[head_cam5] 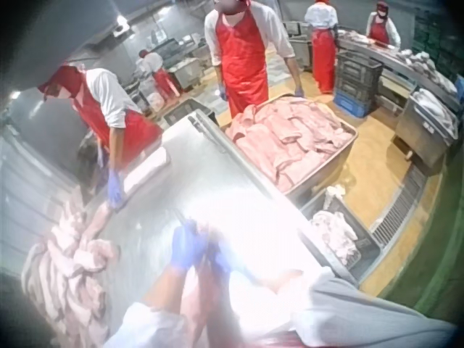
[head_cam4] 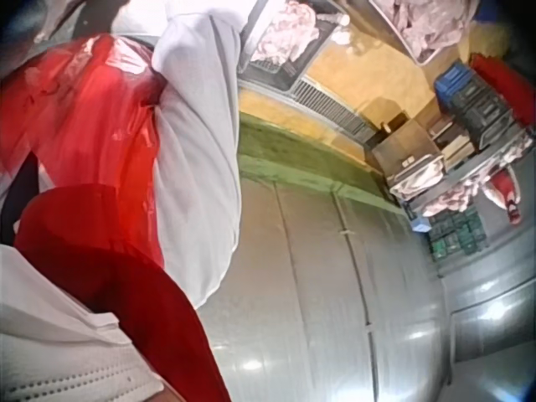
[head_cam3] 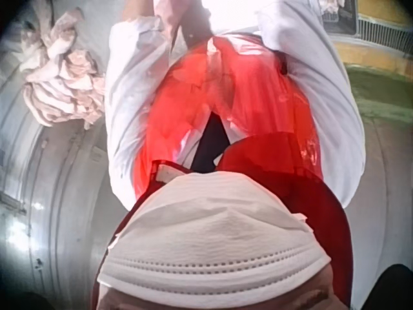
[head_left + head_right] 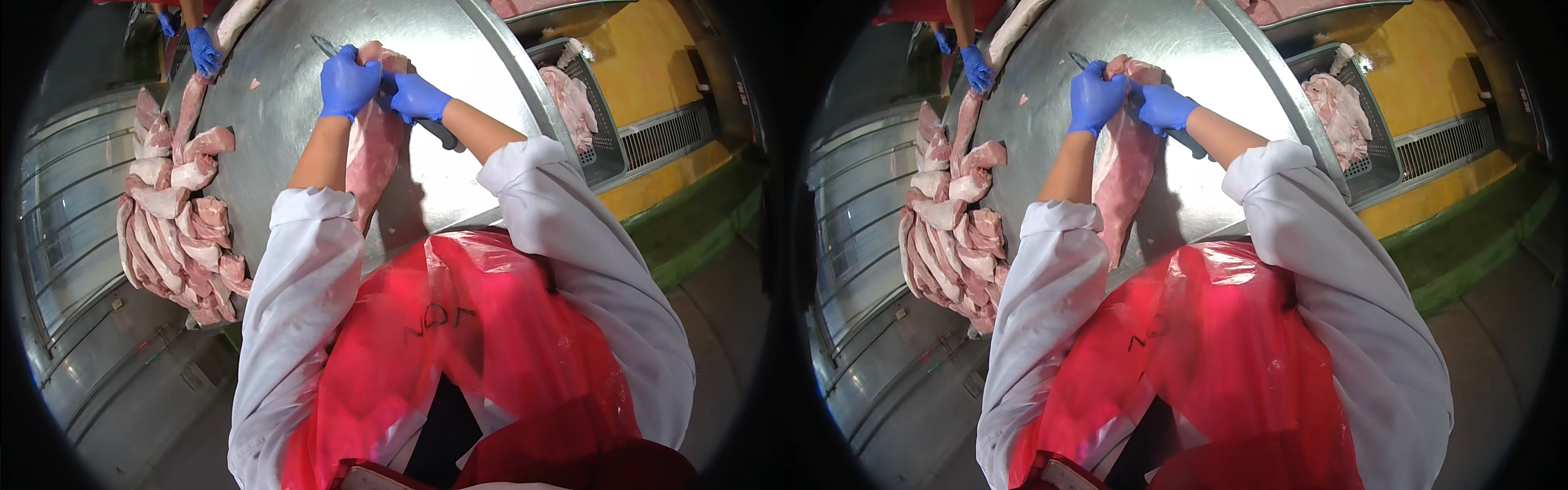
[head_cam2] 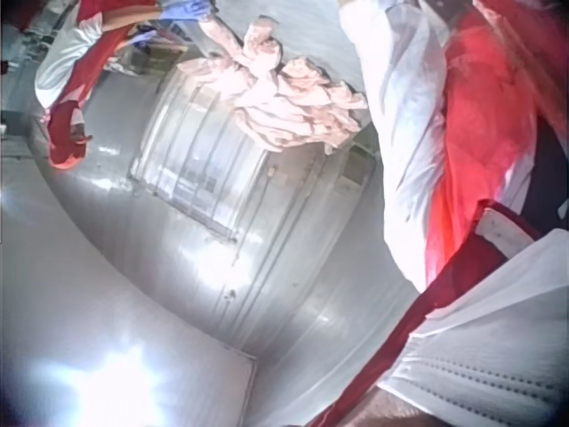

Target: The person uses a knife to trim fat and cut large pieces of raw meat on a stainless steel table. They repeatedly slice off fat layers and separate meat sections, placing trimmed pieces into a nearby tray.

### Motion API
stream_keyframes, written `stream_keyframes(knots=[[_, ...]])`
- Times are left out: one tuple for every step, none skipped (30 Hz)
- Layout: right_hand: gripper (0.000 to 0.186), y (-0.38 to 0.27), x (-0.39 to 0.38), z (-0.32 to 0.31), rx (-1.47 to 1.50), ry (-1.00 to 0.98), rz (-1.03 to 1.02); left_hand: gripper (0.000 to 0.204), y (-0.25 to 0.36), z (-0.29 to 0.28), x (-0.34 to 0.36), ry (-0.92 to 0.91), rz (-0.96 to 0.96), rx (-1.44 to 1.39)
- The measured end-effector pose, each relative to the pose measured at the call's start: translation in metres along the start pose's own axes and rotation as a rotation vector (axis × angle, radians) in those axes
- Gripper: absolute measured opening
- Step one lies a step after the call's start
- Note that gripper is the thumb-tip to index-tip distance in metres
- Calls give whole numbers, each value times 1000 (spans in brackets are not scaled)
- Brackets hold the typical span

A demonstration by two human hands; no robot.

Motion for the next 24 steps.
stream_keyframes(knots=[[73, -4, 1, 4, -34, -19, -1, 36, -15, 0, 6, -1, -54, -49], [72, -9, 3, 6, -73, -33, 1, 36, -29, -1, 9, -2, -103, -105], [76, 10, -23, 13, -114, -131, 37, 33, -46, -4, 7, 34, -173, -260], [79, 17, -49, 17, -89, -189, 58, 33, -51, -7, 7, 43, -160, -293], [79, 23, -61, 13, -58, -198, 16, 32, -51, -10, 7, 49, -139, -324], [79, 28, -68, 16, -12, -204, -19, 32, -53, -10, 3, 38, -118, -349], [77, 26, -54, 17, -60, -168, 18, 33, -44, -10, 0, 24, -68, -367], [76, 16, -31, 18, -109, -135, 56, 30, -37, -11, -5, -2, -40, -340], [70, 1, -12, 16, -90, -96, 69, 28, -27, -10, -5, -31, 1, -324], [64, -9, 10, 16, -148, -74, 109, 25, -16, -10, -4, -54, 47, -305], [67, -8, 17, 21, -96, -82, 54, 25, -17, -13, -1, -46, 64, -272], [69, -6, 20, 27, -42, -89, -1, 25, -23, -15, 0, -56, 23, -298], [73, -5, 1, 31, -122, -137, 59, 25, -37, -20, 0, -61, -30, -328], [77, -2, -32, 30, -215, -182, 114, 26, -49, -25, 0, -56, -81, -365], [82, 4, -59, 30, -142, -247, 35, 25, -48, -30, 2, -46, -70, -394], [83, 0, -75, 36, -46, -221, -52, 25, -44, -29, -1, -55, -59, -416], [82, 1, -72, 30, -70, -223, -19, 25, -40, -28, -5, -64, -49, -437], [81, -2, -64, 26, -95, -226, 15, 24, -36, -27, -7, -73, -40, -459], [79, 7, -39, 31, -130, -199, 34, 23, -23, -26, -7, -116, 33, -404], [78, 8, -20, 34, -148, -186, 43, 23, -16, -26, -8, -126, 47, -357], [76, 10, -3, 36, -164, -168, 54, 23, -8, -28, -6, -130, 64, -312], [75, 4, 13, 42, -183, -164, 65, 23, -10, -32, -8, -127, 67, -263], [74, 3, 3, 42, -206, -148, 13, 22, -21, -33, -6, -118, 16, -336], [74, 3, -12, 40, -228, -132, -40, 21, -31, -36, -6, -93, -6, -416]])
Point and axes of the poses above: each hand's wrist, its own x-axis towards the middle knuckle, its own z-axis out of the palm, y = z × x, the point moved 7 cm from there along x, towards the middle knuckle, and after that the axes turned 3 degrees about x, right-handed, at the moved point
